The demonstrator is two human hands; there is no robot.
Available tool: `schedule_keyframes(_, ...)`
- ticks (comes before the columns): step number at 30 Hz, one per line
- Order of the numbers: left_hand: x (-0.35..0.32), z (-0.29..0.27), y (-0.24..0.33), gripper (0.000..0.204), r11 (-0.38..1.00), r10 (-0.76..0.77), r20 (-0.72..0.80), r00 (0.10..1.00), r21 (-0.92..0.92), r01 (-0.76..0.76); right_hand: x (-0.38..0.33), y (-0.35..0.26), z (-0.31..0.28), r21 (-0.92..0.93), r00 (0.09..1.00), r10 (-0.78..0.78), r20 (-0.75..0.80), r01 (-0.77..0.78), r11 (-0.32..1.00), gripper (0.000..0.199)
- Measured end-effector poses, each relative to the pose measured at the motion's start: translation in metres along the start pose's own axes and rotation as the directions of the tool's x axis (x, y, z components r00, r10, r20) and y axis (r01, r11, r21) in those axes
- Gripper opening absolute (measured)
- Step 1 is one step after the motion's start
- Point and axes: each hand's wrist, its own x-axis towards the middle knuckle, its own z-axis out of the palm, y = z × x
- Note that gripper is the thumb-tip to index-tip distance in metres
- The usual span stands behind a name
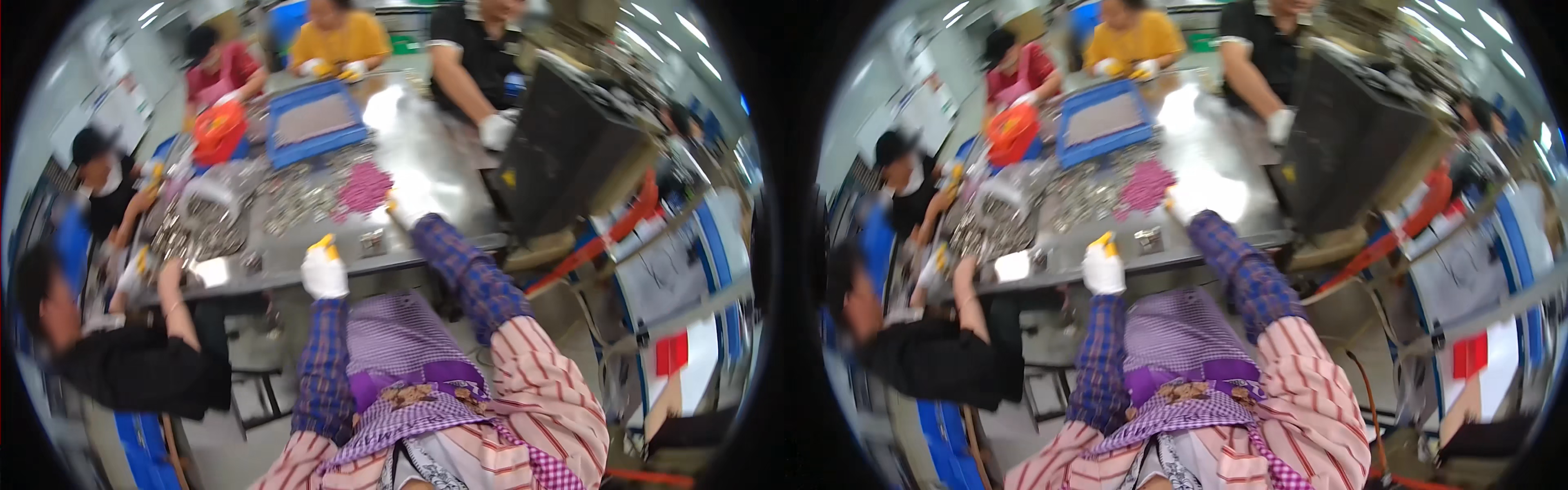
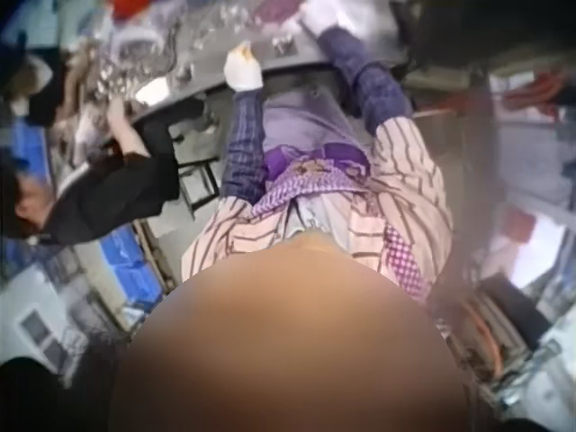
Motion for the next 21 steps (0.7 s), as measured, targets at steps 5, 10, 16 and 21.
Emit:
schedule_keyframes(5,0.004,-0.002,0.025,0.026,0.992,0.126,0.006,0.992,-0.034,-0.125,-0.034,0.015,-0.053,0.582,0.895,0.430,0.119,-0.414,0.700,0.016)
schedule_keyframes(10,0.006,-0.006,0.030,0.028,0.993,0.091,-0.024,0.996,-0.068,-0.092,-0.078,-0.023,-0.073,0.638,0.883,0.466,-0.053,-0.329,0.697,0.018)
schedule_keyframes(16,0.002,0.002,0.023,0.028,0.993,0.110,0.008,0.994,-0.037,-0.109,-0.076,-0.041,-0.067,0.675,0.935,0.335,-0.116,-0.173,0.717,0.020)
schedule_keyframes(21,0.002,0.006,0.018,0.028,0.988,0.148,-0.014,0.989,-0.044,-0.148,-0.064,-0.029,-0.051,0.660,0.979,0.198,-0.052,-0.115,0.742,0.022)
